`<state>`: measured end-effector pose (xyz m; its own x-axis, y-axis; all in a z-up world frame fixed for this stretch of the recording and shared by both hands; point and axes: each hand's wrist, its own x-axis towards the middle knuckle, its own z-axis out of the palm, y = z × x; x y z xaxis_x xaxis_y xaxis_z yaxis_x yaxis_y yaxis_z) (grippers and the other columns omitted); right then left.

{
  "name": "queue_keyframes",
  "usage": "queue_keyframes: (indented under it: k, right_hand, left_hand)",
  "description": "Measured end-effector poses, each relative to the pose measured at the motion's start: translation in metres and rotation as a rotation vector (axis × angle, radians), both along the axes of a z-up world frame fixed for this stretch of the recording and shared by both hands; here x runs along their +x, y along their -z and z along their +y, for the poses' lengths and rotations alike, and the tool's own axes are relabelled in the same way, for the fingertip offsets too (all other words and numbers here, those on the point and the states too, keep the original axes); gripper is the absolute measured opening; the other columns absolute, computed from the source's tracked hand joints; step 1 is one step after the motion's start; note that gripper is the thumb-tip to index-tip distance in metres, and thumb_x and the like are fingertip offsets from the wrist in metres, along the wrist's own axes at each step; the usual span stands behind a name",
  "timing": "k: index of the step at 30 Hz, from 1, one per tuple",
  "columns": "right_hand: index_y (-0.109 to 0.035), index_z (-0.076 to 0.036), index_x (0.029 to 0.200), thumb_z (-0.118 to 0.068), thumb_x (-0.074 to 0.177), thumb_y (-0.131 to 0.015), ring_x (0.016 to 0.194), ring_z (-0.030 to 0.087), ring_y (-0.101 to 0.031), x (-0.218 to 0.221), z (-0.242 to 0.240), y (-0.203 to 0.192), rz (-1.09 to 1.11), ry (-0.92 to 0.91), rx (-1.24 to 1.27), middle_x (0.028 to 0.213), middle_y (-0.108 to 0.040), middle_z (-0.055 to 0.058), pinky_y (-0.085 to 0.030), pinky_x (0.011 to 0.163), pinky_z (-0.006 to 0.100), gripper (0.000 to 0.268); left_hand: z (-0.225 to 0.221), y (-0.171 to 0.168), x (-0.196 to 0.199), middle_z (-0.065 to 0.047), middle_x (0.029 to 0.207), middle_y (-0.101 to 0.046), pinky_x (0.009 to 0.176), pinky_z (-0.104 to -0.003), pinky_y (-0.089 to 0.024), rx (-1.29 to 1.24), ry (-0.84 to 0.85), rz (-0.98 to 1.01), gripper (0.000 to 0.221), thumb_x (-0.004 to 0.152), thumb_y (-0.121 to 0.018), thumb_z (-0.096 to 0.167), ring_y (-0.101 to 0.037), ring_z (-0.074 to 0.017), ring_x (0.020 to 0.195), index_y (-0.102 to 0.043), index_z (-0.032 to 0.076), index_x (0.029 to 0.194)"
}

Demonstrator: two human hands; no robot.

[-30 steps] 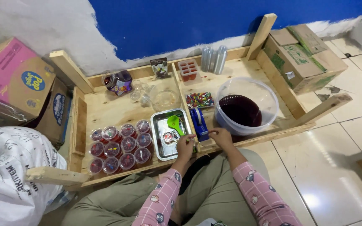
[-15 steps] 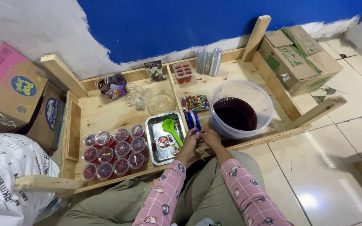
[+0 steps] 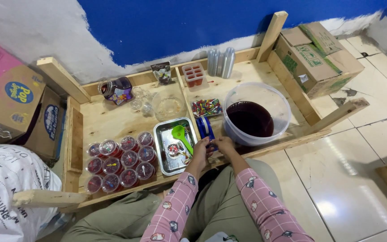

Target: The person fills small plastic cups with a dark liquid from a large container using a green ladle and seals them with plastic lids.

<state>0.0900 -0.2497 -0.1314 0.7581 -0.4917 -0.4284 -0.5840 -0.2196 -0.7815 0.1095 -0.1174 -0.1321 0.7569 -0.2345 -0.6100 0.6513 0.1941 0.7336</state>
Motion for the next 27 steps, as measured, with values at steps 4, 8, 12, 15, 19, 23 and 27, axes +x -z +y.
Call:
queue_keyframes:
  k: [4, 8, 12, 15, 19, 23, 27]
  right_hand:
    - [-0.076, 0.001, 0.095, -0.026, 0.082, -0.08, 0.049, 0.019, -0.065, -0.004, 0.004, 0.013, 0.014, 0.042, 0.026, 0.064, -0.067, 0.01, -0.052, 0.047, 0.03, 0.03]
    - [-0.077, -0.004, 0.086, -0.028, 0.077, -0.085, 0.047, 0.018, -0.066, -0.003, 0.003, 0.013, 0.077, 0.054, -0.017, 0.06, -0.066, 0.007, -0.053, 0.047, 0.03, 0.027]
    - [-0.076, 0.003, 0.096, -0.03, 0.081, -0.083, 0.059, 0.023, -0.069, -0.013, -0.002, 0.006, 0.132, 0.034, 0.085, 0.072, -0.069, 0.015, -0.057, 0.056, 0.037, 0.037]
    - [-0.075, 0.006, 0.096, -0.025, 0.083, -0.08, 0.066, 0.026, -0.071, -0.014, 0.001, 0.005, 0.131, 0.022, 0.031, 0.074, -0.07, 0.018, -0.057, 0.058, 0.039, 0.034]
    - [-0.075, 0.007, 0.099, -0.026, 0.086, -0.078, 0.071, 0.03, -0.074, -0.015, 0.002, -0.002, 0.145, -0.016, 0.022, 0.08, -0.072, 0.02, -0.06, 0.061, 0.042, 0.036]
    - [-0.075, 0.008, 0.103, -0.024, 0.088, -0.073, 0.084, 0.036, -0.074, -0.022, 0.012, -0.032, 0.175, -0.068, -0.064, 0.089, -0.074, 0.025, -0.061, 0.07, 0.045, 0.035]
    - [-0.075, 0.008, 0.108, -0.026, 0.09, -0.07, 0.107, 0.042, -0.072, -0.03, 0.022, -0.062, 0.225, -0.172, -0.18, 0.105, -0.074, 0.029, -0.059, 0.087, 0.052, 0.039]
  left_hand:
    - [0.002, 0.009, -0.001, -0.007, 0.11, -0.071, 0.058, -0.029, -0.063, 0.04, -0.009, 0.008, 0.041, 0.096, -0.064, 0.037, -0.071, -0.022, 0.074, -0.063, 0.017, 0.132]
    - [-0.001, 0.024, -0.002, -0.009, 0.097, -0.074, 0.054, -0.032, -0.062, 0.126, -0.02, -0.006, 0.039, 0.093, -0.066, 0.037, -0.072, -0.0238, 0.065, -0.066, 0.014, 0.125]
    - [0.002, -0.007, -0.016, -0.01, 0.098, -0.075, 0.057, -0.031, -0.063, 0.224, 0.001, -0.034, 0.04, 0.093, -0.065, 0.035, -0.076, -0.0227, 0.071, -0.068, 0.01, 0.123]
    - [0.006, -0.029, -0.025, -0.013, 0.103, -0.073, 0.06, -0.032, -0.062, 0.21, -0.019, -0.045, 0.041, 0.094, -0.065, 0.032, -0.074, -0.025, 0.075, -0.067, 0.007, 0.127]
    - [0.004, -0.038, -0.032, -0.014, 0.105, -0.073, 0.06, -0.036, -0.064, 0.205, -0.033, -0.067, 0.039, 0.093, -0.067, 0.031, -0.075, -0.0272, 0.075, -0.068, 0.008, 0.125]
    - [0.005, -0.047, -0.039, -0.019, 0.112, -0.071, 0.066, -0.04, -0.065, 0.228, -0.03, -0.101, 0.041, 0.092, -0.069, 0.032, -0.075, -0.0322, 0.085, -0.07, 0.007, 0.124]
    - [0.004, -0.046, -0.039, -0.021, 0.117, -0.07, 0.07, -0.04, -0.065, 0.23, -0.039, -0.098, 0.04, 0.092, -0.068, 0.03, -0.074, -0.0344, 0.091, -0.07, 0.006, 0.124]
